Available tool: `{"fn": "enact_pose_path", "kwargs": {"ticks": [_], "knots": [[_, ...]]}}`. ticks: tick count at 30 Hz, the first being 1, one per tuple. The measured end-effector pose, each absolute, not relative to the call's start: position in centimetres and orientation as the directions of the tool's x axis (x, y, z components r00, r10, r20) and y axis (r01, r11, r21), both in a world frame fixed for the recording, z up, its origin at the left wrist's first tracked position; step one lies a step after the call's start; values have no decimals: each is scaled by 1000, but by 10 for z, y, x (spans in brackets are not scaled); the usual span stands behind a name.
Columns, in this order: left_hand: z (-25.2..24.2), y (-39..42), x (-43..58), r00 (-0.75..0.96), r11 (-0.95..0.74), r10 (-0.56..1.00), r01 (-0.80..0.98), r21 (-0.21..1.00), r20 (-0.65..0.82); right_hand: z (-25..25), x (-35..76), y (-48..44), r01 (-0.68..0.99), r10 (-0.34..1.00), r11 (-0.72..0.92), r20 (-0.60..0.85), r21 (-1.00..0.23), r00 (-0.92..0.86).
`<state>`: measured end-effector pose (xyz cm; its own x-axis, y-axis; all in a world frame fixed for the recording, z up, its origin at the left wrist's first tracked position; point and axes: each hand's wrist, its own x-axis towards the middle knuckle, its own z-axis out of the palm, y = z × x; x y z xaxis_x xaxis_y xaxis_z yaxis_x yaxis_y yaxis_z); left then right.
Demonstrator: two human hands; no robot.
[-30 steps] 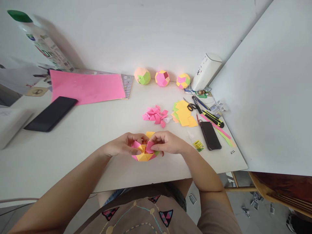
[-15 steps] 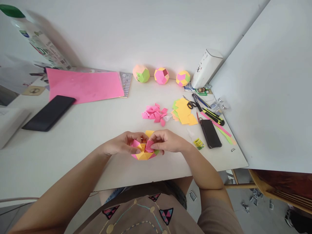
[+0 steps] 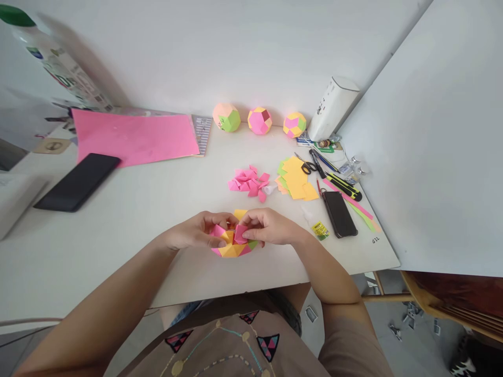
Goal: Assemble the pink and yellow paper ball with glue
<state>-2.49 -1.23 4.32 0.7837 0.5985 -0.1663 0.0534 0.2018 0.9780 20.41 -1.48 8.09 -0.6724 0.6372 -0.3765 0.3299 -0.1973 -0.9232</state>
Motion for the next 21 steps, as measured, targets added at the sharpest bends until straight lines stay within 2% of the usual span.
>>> {"fn": "enact_pose_path", "kwargs": {"ticks": [21], "knots": [[42,-11,-27,751,174,629,116,978,-201,85,199,-19,381,743,-224,-410,-897,-529]]}}
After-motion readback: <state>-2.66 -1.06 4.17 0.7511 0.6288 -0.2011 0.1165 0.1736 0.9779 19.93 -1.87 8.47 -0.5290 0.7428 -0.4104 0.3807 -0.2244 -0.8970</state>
